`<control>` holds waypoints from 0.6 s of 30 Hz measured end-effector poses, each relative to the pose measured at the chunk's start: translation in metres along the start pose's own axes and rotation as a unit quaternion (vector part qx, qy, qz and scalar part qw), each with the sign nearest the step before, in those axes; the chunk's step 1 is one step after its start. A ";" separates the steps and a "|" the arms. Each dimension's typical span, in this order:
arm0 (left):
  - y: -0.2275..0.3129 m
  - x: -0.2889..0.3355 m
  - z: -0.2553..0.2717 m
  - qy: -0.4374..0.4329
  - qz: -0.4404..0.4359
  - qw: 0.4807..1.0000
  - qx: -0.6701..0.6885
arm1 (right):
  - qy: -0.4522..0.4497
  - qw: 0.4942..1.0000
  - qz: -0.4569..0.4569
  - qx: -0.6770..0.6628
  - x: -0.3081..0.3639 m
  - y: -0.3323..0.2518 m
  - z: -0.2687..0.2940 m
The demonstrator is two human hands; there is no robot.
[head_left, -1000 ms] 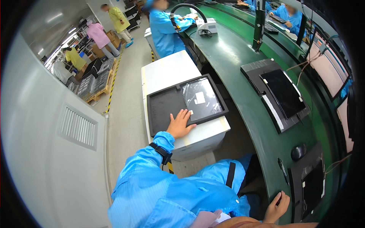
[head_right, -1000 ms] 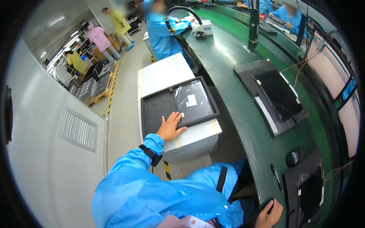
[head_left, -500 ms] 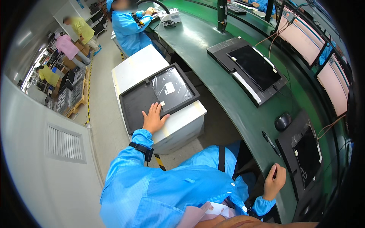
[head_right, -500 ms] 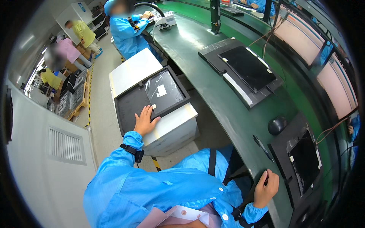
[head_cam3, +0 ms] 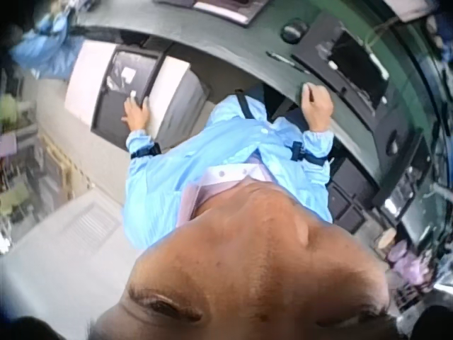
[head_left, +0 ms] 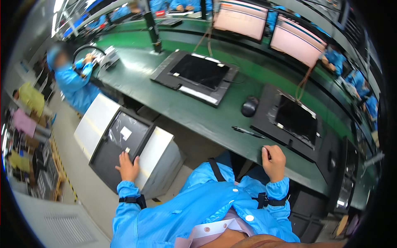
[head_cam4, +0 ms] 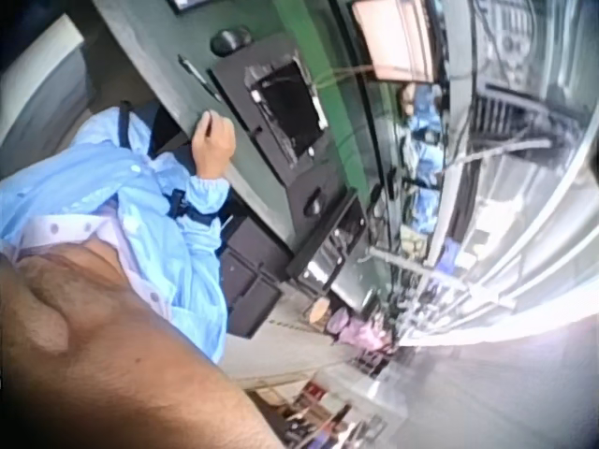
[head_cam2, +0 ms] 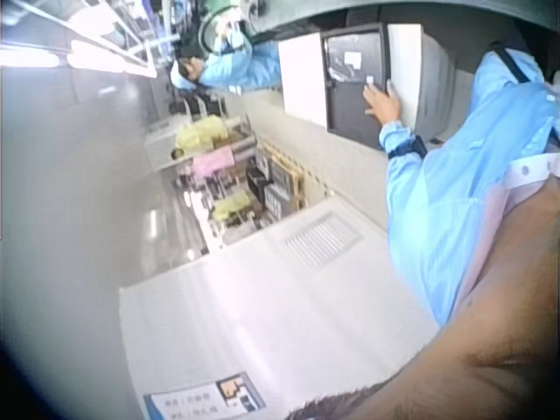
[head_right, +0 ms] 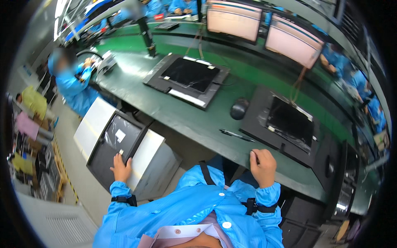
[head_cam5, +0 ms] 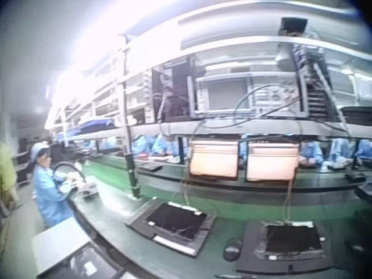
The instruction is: Testing tablet computers, plugging them into chargers/data cables, and writing on labels at a factory workstation.
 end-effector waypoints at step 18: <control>0.001 0.002 -0.003 0.021 0.019 1.000 -0.010 | 0.053 0.998 0.012 -0.019 0.004 0.007 0.014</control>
Point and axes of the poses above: each hand's wrist, its own x-axis away from the middle knuckle, its own z-axis out of the back of the hand, y = z × x, the point moved 8 cm from there along -x, towards the middle knuckle, and after that the axes turned 8 degrees about -y, right-handed, at the moved point
